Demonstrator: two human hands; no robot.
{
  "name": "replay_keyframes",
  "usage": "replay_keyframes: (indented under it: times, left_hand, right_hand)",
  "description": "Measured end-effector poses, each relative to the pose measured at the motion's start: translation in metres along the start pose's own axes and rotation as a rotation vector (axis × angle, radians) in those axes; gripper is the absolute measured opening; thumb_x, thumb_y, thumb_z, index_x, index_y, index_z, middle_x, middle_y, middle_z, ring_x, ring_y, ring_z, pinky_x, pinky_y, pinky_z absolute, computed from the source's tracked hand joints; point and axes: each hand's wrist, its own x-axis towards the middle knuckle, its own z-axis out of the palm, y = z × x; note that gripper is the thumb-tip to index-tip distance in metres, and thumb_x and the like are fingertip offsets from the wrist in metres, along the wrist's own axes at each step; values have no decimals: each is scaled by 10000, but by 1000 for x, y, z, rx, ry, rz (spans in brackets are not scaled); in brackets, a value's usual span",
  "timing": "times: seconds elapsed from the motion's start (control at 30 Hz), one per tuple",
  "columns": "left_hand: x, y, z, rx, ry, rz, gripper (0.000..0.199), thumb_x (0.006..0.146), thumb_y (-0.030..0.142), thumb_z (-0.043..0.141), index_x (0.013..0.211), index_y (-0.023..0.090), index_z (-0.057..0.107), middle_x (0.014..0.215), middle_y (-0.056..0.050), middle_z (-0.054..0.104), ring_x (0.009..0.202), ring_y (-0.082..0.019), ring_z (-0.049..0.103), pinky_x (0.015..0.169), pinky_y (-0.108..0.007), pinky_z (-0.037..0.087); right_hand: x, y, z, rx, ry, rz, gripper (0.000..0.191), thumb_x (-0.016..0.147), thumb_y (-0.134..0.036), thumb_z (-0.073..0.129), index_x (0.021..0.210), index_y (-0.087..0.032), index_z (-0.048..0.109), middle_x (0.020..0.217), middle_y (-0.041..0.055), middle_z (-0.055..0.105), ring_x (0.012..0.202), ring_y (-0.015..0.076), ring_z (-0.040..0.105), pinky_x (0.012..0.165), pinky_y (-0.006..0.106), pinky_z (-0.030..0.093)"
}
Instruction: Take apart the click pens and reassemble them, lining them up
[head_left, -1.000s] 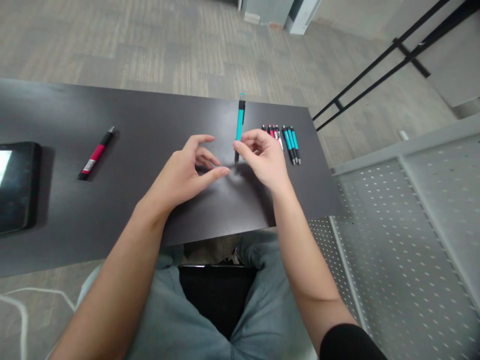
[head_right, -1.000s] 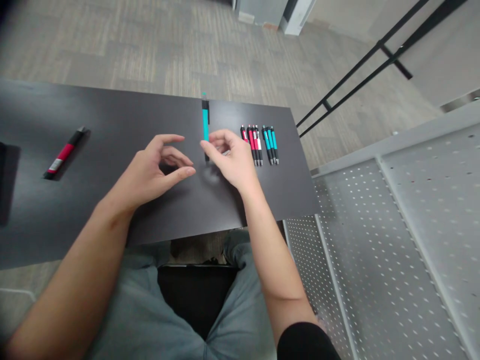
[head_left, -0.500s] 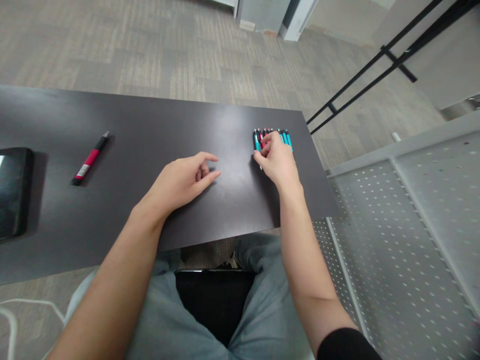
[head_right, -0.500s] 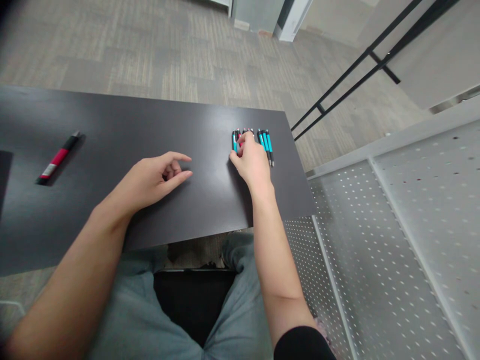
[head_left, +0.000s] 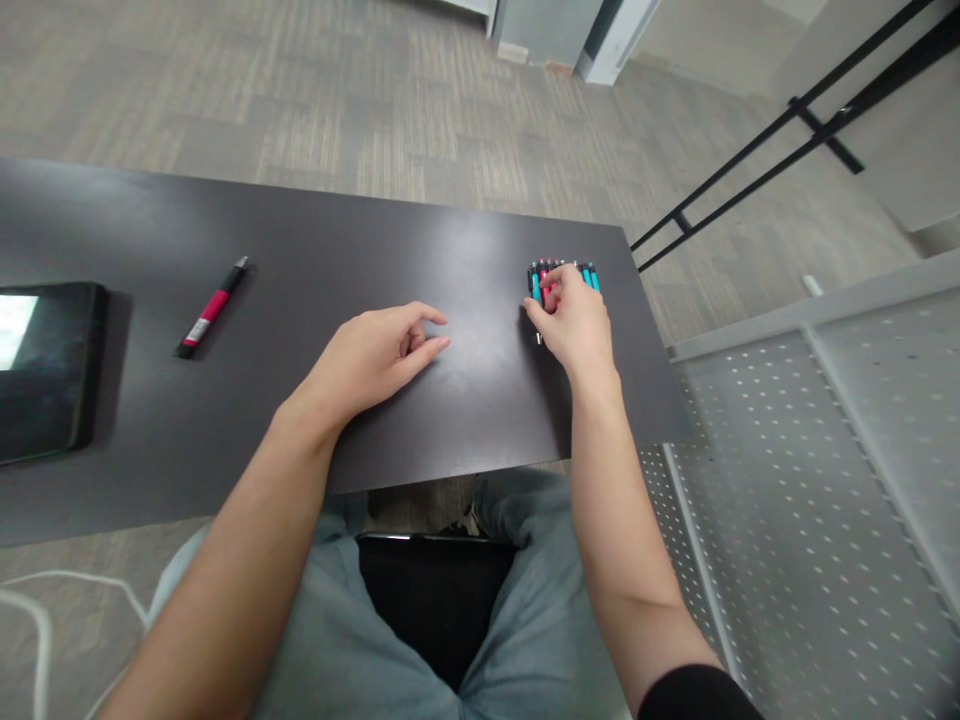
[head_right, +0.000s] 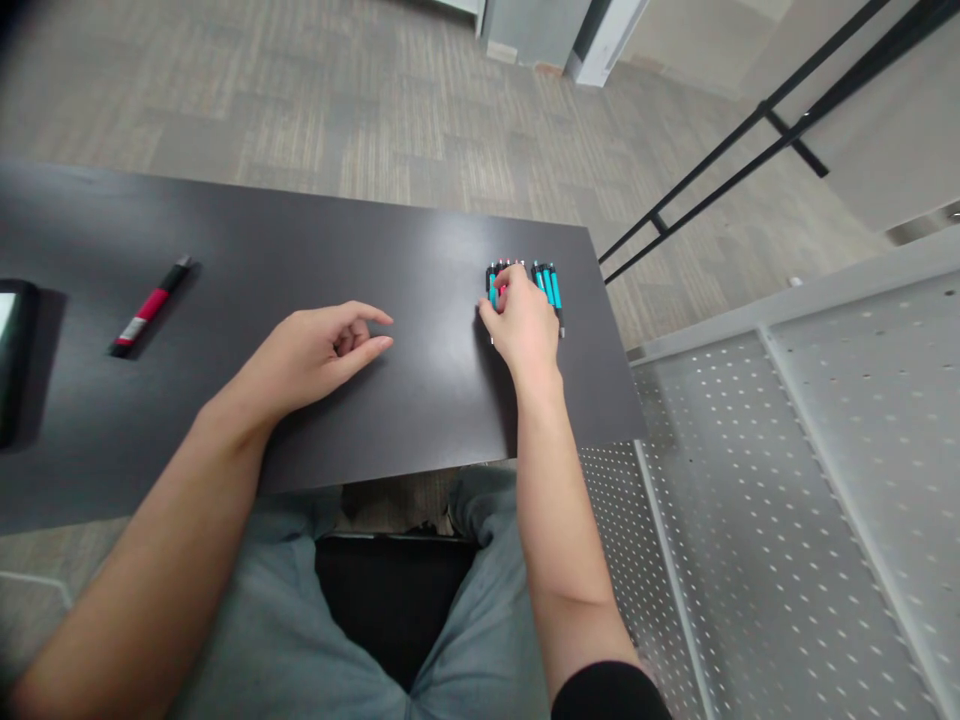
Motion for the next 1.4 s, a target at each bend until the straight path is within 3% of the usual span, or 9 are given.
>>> replay_keyframes:
  times: [0.23, 0.4, 0.5, 0.6, 0.77, 0.9, 1.1, 1.27, 1.4]
  left_hand:
    - [-5, -9, -18, 58, 310, 11, 256, 1136, 452, 727, 1224, 259, 870, 1074, -86, 837, 1051, -355, 802, 1032, -510, 604]
    - [-27, -41, -55, 400, 610, -361, 296, 1139, 334, 796, 1417, 240, 835, 1544, -238, 811, 1485, -521, 718, 1294, -691, 587]
    - [-39, -60, -70, 441, 593, -580, 367, 1088, 358, 908, 1419, 221, 824, 1623, -287, 771, 1557, -575, 694, 1335, -742, 592]
    - [-44, -73, -76, 417, 517, -632, 202, 1143, 296, 793, 1332, 227, 806, 1528, -269, 828, 1426, -535, 784, 1276, -727, 639]
    - [-47, -86, -80, 414, 565, -601, 65, 1109, 261, 761, 1168, 280, 781, 1344, -206, 881, 1308, -498, 808, 1223, -700, 650]
    - [-43, -87, -79, 155, 584, -470, 83, 1119, 299, 755, 1186, 286, 801, 1255, -122, 906, 1124, -359, 837, 1139, -553, 677]
    - [-18, -56, -55, -487, 610, -153, 353, 1154, 529, 818, 1364, 288, 668, 1437, -130, 921, 1201, -280, 912, 916, -376, 709]
    - [-3, -24, -33, -600, 554, -136, 530, 1143, 624, 888, 1495, 345, 607, 1431, -105, 904, 1298, -314, 940, 1045, -445, 781]
    - [3, -9, -23, -663, 515, -113, 524, 1110, 656, 936, 1380, 326, 631, 1414, -102, 915, 1329, -310, 938, 1103, -459, 799]
  right_hand:
    - [-10, -22, -6, 174, 62, -225, 177, 1024, -343, 888, 1131, -316, 750, 808, 1, 697, 825, 311, 718, 835, 458, 483]
    - [-21, -43, 12, 374, -14, -437, 159, 1105, -502, 848, 1080, -356, 790, 684, -9, 581, 648, 286, 519, 754, 500, 436]
    - [-24, -55, 30, 402, -90, -477, 161, 1087, -494, 816, 1035, -349, 769, 691, -15, 582, 659, 283, 581, 781, 477, 437]
    - [-25, -65, 46, 454, -155, -478, 172, 1075, -504, 799, 1048, -337, 766, 715, -26, 606, 643, 250, 560, 779, 454, 439]
    - [-23, -72, 63, 540, -293, -455, 260, 1070, -575, 843, 1122, -328, 780, 738, -47, 641, 627, 222, 524, 743, 435, 452]
    - [-22, -72, 68, 549, -325, -452, 374, 1082, -691, 878, 1128, -331, 784, 759, -40, 664, 644, 231, 548, 761, 439, 475]
    - [-25, -77, 66, 689, -391, -448, 583, 1046, -892, 915, 1132, -328, 797, 860, -7, 751, 684, 227, 593, 763, 441, 537]
    - [-30, -81, 64, 949, -487, -377, 664, 984, -845, 998, 1356, -346, 765, 1067, 7, 862, 739, 215, 676, 761, 424, 613]
    - [-30, -77, 61, 1136, -383, -268, 684, 966, -911, 968, 1312, -358, 761, 1014, 8, 823, 737, 218, 652, 730, 423, 613]
